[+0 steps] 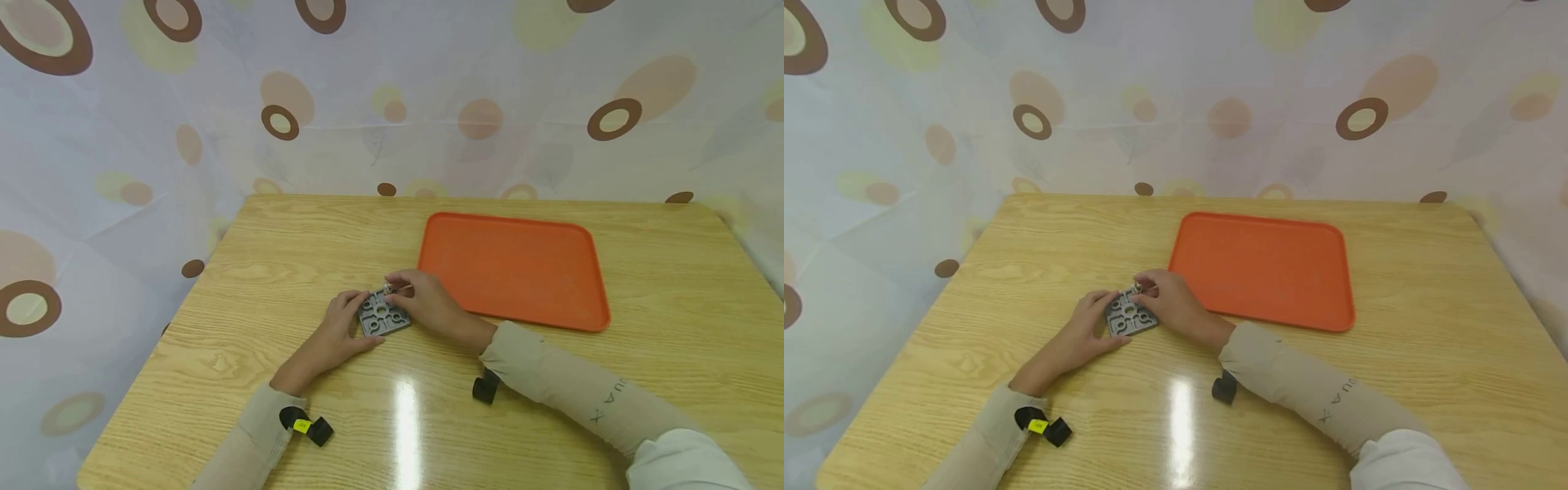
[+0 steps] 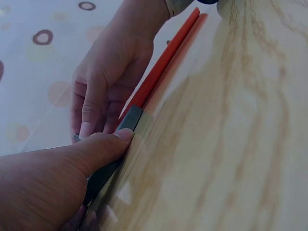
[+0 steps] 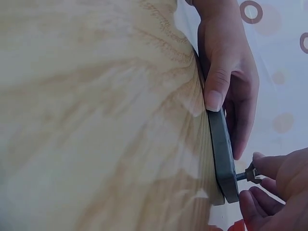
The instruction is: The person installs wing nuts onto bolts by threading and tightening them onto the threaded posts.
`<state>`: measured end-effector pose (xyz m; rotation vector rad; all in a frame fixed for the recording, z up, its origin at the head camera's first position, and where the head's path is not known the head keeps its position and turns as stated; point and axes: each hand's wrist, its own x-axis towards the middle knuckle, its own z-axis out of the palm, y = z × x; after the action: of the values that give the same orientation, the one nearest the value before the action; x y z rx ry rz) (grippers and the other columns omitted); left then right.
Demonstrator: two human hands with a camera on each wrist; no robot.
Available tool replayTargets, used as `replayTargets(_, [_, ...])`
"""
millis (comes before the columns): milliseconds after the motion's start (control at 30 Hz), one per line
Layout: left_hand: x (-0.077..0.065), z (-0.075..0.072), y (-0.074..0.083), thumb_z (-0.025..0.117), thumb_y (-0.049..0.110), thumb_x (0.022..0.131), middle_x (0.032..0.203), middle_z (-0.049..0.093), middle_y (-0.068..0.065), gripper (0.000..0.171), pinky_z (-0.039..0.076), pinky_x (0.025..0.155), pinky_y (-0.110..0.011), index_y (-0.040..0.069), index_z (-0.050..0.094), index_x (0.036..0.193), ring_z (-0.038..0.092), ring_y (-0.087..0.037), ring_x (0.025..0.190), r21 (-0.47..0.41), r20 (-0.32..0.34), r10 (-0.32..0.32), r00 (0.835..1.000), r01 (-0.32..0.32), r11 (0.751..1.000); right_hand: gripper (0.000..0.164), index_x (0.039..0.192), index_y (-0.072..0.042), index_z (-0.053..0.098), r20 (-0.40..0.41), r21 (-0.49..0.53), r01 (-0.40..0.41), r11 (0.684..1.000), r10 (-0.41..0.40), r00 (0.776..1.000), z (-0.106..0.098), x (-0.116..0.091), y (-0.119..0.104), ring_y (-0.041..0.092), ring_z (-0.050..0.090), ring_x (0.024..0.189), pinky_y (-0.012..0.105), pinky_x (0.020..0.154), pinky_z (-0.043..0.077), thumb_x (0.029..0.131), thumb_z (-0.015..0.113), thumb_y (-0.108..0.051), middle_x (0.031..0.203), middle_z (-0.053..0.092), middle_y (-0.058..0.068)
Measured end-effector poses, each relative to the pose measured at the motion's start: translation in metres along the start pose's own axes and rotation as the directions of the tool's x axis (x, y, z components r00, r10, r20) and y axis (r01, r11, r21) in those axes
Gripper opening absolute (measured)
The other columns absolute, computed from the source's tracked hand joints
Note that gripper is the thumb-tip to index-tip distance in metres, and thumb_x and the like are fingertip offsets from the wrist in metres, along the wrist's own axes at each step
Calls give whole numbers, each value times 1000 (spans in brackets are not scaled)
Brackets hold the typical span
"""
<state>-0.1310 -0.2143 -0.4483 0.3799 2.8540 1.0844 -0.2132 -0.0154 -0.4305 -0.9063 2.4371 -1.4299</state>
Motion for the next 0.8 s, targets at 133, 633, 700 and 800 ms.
replayTargets(133, [0,0,1,69,44,81,140,27,-8,86,30,102,-41,6,28,146,27,-21,125,-11,5,-8,1000,8,1000,36,118,-1,61,10,-4,-5,1000,5,1000,-1,0,0,15,62,90,25,76,50,86,67,-15,111,62,4])
replayTargets(633, [0,1,1,69,46,80,140,27,-8,86,29,103,-41,7,29,145,27,-21,125,5,-3,-11,1000,11,1000,17,103,-6,67,-44,-45,20,999,-22,999,-8,-4,3,13,59,82,29,73,48,89,64,-15,96,66,0])
replayTargets(700, [0,1,1,69,46,80,140,27,-8,86,29,103,-41,7,29,145,27,-21,125,3,-4,-12,1000,12,1000,14,100,-8,68,-48,-53,34,998,-36,998,-8,-4,3,12,59,83,29,74,48,89,64,-15,95,66,0])
replayTargets(800, [0,1,2,70,45,80,140,27,-8,86,29,103,-41,7,29,145,27,-21,125,-5,-4,-12,1000,12,1000,11,97,-8,68,-50,-59,59,997,-62,997,-8,-4,5,11,59,85,30,76,48,89,63,-13,94,66,0])
